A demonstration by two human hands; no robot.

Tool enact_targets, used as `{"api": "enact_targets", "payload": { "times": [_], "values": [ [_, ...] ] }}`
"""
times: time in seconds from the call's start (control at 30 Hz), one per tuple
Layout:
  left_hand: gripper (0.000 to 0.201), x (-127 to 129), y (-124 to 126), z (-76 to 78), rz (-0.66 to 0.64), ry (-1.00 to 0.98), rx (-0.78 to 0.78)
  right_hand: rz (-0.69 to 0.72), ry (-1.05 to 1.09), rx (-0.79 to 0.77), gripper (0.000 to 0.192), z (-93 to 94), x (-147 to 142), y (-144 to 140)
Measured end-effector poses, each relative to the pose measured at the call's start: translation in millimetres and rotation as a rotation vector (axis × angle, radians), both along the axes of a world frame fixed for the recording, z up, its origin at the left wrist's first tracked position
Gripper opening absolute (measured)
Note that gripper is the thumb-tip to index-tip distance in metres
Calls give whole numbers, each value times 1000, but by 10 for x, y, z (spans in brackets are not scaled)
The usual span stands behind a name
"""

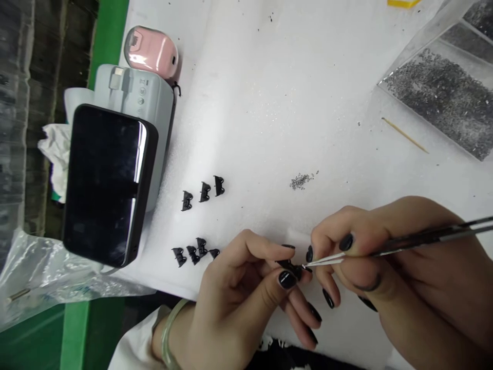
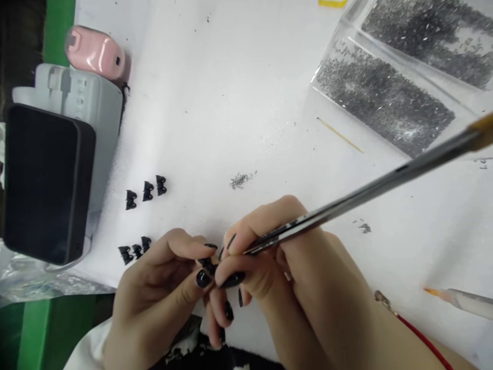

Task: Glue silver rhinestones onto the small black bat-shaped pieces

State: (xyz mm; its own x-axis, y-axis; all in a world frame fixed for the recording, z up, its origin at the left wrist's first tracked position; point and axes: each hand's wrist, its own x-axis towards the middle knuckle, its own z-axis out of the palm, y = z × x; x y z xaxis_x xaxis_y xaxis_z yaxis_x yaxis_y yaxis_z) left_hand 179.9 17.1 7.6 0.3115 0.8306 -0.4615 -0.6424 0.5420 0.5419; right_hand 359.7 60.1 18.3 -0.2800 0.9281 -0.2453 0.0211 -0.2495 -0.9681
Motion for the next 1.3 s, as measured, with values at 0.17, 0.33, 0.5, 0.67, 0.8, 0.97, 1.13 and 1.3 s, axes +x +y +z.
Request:
{"api": "enact_targets", "payload": {
  "times": [0.17,0.33,0.5,0.67,0.8,0.97,1.13,1.3],
  "values": [
    [18,-2,-13,-37,11,-15,35,22,-55,36,23,-14,30,-18],
    [19,-13,-9,-44,-16,-35,71,52,-48,78,22,-46,47,-28],
    [18,-32,-2,-25,-31,-8,24,57,-2,51,14,-61,36,11],
    [17,-35,9,-36,-33,-13,21,66,33,-2,14,-40,27,50],
    [16,-25,22,-30,-32,6,24,91,19,38,14,-46,25,48],
    [16,-16,-4,-15,-40,59,26,110,-38,96,13,-62,54,33],
    [18,-13,-12,-19,-13,58,30,138,-25,93,14,-80,77,15],
    [17,0,15,-49,-12,93,80,80,15,62,14,-47,58,56]
  ]
}}
